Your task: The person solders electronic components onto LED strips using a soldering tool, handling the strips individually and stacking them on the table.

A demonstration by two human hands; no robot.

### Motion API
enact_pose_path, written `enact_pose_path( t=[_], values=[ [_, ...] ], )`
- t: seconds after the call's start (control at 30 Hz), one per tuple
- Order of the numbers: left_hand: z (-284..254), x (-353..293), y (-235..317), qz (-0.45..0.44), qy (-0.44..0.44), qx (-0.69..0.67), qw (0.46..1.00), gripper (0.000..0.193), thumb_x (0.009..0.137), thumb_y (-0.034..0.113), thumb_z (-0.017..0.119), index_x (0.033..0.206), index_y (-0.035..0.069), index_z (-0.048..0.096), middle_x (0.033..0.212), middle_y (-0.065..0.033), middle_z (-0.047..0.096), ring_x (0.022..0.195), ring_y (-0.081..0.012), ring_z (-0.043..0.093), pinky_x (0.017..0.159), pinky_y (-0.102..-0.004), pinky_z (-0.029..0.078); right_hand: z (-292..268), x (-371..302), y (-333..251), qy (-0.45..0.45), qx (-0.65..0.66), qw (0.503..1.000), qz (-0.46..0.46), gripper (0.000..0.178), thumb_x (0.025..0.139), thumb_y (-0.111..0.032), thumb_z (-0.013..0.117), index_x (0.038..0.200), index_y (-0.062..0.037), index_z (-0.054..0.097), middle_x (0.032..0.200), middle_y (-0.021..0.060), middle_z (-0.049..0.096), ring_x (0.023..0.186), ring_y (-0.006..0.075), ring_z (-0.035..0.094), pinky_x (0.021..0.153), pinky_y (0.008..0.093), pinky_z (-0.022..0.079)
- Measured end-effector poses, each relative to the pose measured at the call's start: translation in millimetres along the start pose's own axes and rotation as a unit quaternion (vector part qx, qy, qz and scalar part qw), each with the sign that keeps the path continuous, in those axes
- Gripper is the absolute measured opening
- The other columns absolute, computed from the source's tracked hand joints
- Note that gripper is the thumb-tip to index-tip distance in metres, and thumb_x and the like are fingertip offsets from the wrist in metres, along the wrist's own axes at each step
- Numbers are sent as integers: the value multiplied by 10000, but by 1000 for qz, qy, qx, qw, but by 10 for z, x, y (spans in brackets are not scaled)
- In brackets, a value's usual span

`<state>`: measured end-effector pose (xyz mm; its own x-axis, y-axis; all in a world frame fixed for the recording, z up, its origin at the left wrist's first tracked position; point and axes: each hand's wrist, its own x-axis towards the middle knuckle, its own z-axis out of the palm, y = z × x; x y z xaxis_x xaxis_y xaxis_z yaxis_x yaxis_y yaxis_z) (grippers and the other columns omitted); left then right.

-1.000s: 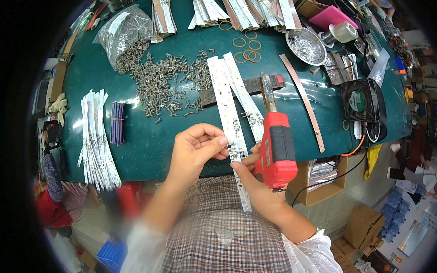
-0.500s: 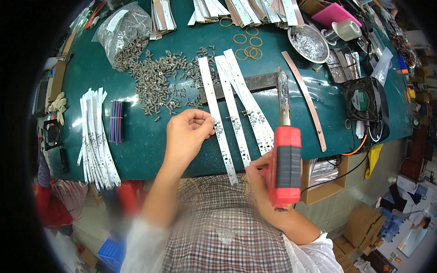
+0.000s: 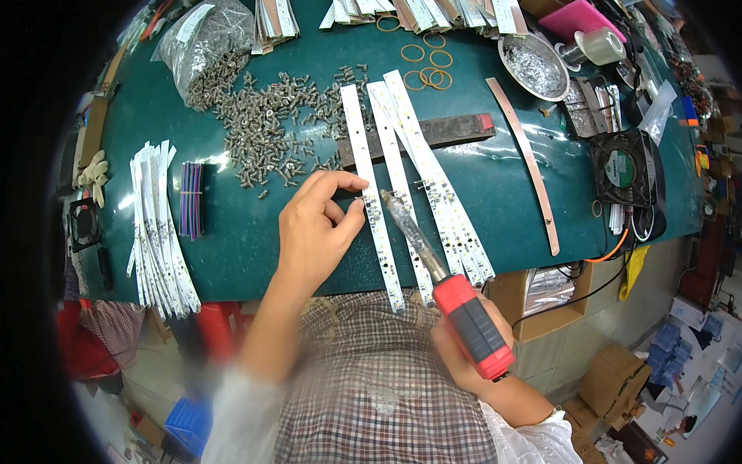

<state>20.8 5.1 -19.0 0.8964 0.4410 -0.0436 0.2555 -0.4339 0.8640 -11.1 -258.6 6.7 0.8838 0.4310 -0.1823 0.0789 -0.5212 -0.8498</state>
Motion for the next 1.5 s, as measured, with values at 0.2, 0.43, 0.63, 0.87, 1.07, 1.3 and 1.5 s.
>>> enact_pose_path(
  t=[0.2, 0.43, 0.63, 0.87, 1.07, 1.3, 1.5],
  values=[
    [-3, 11, -35, 3, -13, -16, 1000, 176, 785, 23, 672, 956, 57, 700, 919, -24, 673, 508, -64, 530, 524, -235, 432, 95, 102, -44, -38, 9, 999, -3, 257, 715, 13, 724, 959, 7, 644, 889, 135, 627, 727, 279, 632, 639, 353, 506],
    [-7, 13, -71, 4, -10, -26, 1000, 178, 778, 17, 671, 947, 54, 717, 918, -22, 677, 493, -54, 503, 504, -225, 415, 148, 132, -10, -40, -1, 999, -13, 246, 714, 6, 726, 943, 8, 637, 875, 129, 623, 722, 277, 629, 628, 344, 499],
    [-2, 22, -83, 16, -5, -36, 999, 200, 764, 7, 669, 951, 55, 720, 893, -23, 672, 486, -47, 490, 491, -222, 401, 144, 163, -59, -44, -8, 999, 0, 229, 712, 13, 722, 925, 8, 636, 856, 132, 624, 721, 277, 629, 626, 342, 499],
    [18, 13, -100, 17, 3, -26, 1000, 201, 756, -2, 672, 942, 57, 723, 880, -22, 668, 467, -46, 478, 478, -226, 387, 135, 295, -260, -14, -21, 997, -73, 228, 700, 56, 719, 904, 21, 624, 839, 135, 625, 695, 269, 627, 619, 335, 499],
    [20, 9, -98, 12, 2, -36, 999, 207, 753, -3, 674, 942, 63, 726, 873, -22, 669, 463, -44, 475, 478, -227, 388, 124, 260, -233, -9, -49, 995, -90, 226, 698, 69, 716, 897, 25, 618, 834, 140, 630, 704, 261, 635, 631, 321, 505],
    [19, 19, -94, 16, 6, -35, 999, 213, 751, -2, 675, 946, 65, 728, 873, -21, 671, 461, -44, 475, 482, -225, 394, 149, 299, -269, -18, -40, 996, -83, 214, 710, 73, 710, 897, 27, 617, 839, 138, 634, 714, 258, 641, 645, 320, 514],
    [25, 20, -103, 16, 6, -29, 999, 208, 753, 1, 677, 945, 63, 727, 869, -21, 670, 461, -44, 474, 482, -224, 394, 147, 288, -259, -18, -45, 995, -86, 222, 715, 60, 728, 906, 24, 619, 853, 135, 638, 722, 251, 649, 657, 315, 518]
  ],
)
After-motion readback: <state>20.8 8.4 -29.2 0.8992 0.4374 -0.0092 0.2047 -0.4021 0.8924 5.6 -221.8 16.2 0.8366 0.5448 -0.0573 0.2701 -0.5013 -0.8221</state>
